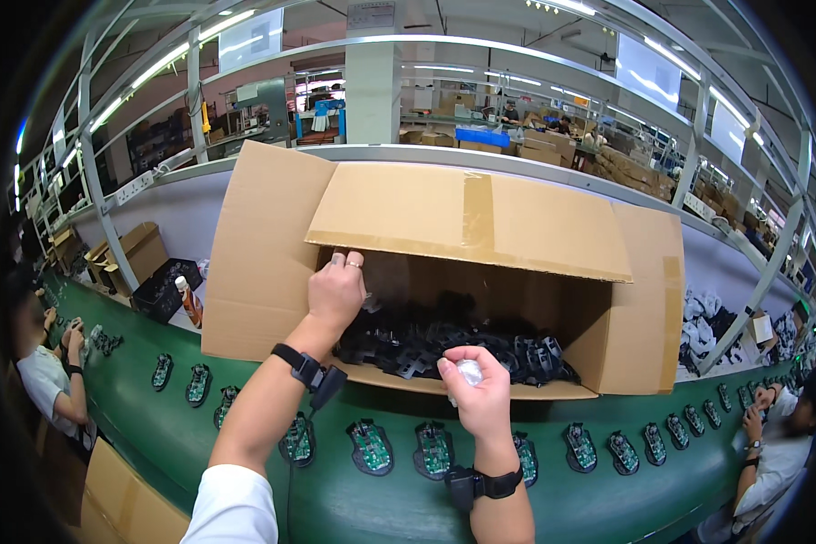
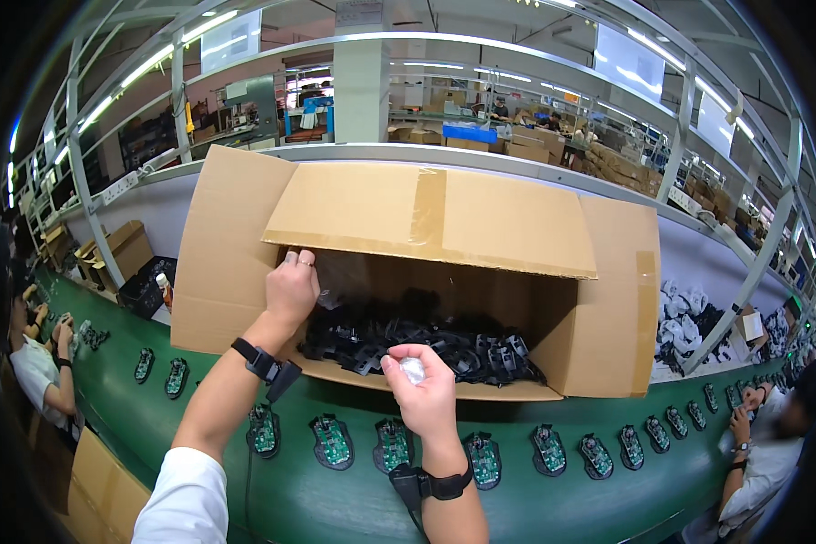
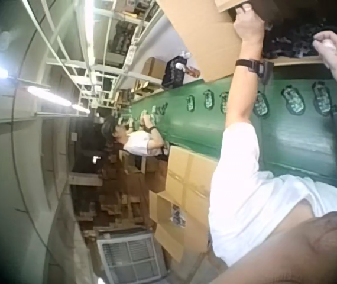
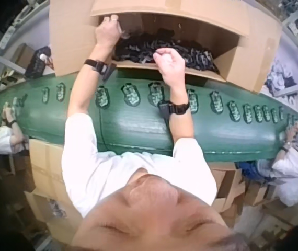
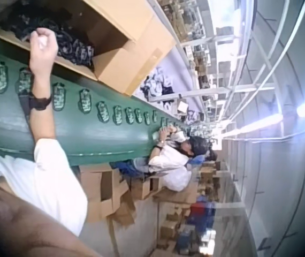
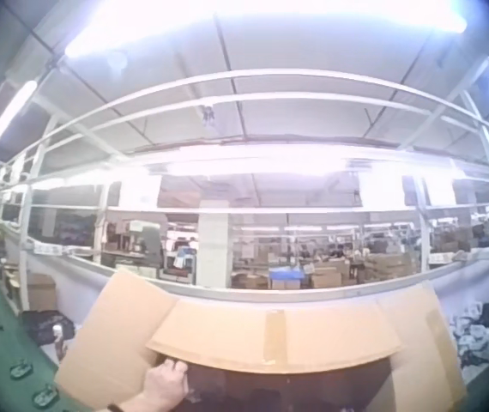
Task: The person unpacks small black plastic components from a large cardboard box and places them onto a green conveyor belt. The person handles the items one by one, removing them from clear plastic bags and arranging them in a line on the belt.
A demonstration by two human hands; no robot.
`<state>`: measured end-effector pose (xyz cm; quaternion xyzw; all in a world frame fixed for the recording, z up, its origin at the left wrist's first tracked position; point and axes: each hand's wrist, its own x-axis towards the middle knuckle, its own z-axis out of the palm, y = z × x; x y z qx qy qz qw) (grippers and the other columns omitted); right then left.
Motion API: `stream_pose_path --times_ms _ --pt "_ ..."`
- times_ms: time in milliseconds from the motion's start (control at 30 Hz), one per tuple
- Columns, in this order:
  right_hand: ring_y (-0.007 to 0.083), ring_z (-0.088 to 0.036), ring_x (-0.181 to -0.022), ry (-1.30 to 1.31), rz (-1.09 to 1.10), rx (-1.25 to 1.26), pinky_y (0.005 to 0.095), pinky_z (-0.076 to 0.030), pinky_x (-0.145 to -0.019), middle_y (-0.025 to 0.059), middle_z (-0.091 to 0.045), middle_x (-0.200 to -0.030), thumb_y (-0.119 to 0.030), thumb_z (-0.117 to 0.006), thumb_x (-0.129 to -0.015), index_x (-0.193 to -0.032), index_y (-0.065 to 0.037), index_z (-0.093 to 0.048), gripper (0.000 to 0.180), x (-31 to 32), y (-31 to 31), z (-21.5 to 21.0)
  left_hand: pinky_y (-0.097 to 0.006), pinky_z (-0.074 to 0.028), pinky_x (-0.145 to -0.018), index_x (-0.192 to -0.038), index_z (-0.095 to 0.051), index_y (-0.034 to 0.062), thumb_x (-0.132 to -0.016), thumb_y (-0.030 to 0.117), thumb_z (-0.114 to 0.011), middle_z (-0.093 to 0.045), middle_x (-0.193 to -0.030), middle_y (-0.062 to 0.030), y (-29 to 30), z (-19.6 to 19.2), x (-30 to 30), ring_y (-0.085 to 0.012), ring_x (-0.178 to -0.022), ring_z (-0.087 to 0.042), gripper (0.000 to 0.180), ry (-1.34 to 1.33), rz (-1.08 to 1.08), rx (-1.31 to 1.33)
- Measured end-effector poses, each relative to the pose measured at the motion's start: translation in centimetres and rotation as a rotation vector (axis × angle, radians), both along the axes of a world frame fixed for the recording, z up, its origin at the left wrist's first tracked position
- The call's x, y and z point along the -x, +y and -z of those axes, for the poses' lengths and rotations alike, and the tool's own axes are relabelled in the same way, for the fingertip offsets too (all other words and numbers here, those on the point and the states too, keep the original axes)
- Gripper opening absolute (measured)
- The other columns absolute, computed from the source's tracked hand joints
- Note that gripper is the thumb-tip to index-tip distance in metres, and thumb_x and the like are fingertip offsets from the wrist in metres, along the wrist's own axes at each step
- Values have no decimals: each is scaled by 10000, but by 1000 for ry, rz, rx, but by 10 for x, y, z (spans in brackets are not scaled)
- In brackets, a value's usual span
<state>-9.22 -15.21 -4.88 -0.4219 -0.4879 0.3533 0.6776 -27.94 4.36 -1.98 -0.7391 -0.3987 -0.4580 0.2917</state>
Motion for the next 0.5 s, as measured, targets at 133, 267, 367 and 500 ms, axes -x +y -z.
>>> stream_pose_path --times_ms 133,267,367,500 --pt "49 -553 -694 204 248 -153 208 -452 -610 -12 -618 -796 -155 -673 -938 -998 -26 -611 155 -5 11 12 -398 -498 -604 -867 -611 37 -814 -17 -597 -620 -806 -144 -67 -9 -42 -317 -689 -607 77 -221 569 59" --pt "88 -583 -830 650 356 -300 236 -492 -719 32 -618 -935 -240 -608 -984 -1069 -51 -553 214 1 21 25 -350 -504 -746 -911 -645 24 -843 -13 -579 -630 -917 -143 -149 10 -67 -248 -828 -623 103 -179 1145 452" --pt "166 -573 -914 818 80 -375 303 -508 -804 94 -575 -1056 -268 -525 -1018 -1091 -42 -522 238 0 11 23 -315 -496 -826 -983 -636 -4 -842 -48 -605 -570 -1102 -150 -176 19 -72 -219 -955 -597 151 -231 1372 707" --pt "198 -573 -930 679 9 -370 329 -499 -819 107 -562 -1076 -281 -499 -1022 -1112 -31 -506 267 10 -1 28 -249 -498 -858 -1127 -547 -6 -834 -89 -640 -470 -1175 -103 -190 38 -85 -133 -970 -568 319 -806 1183 888"
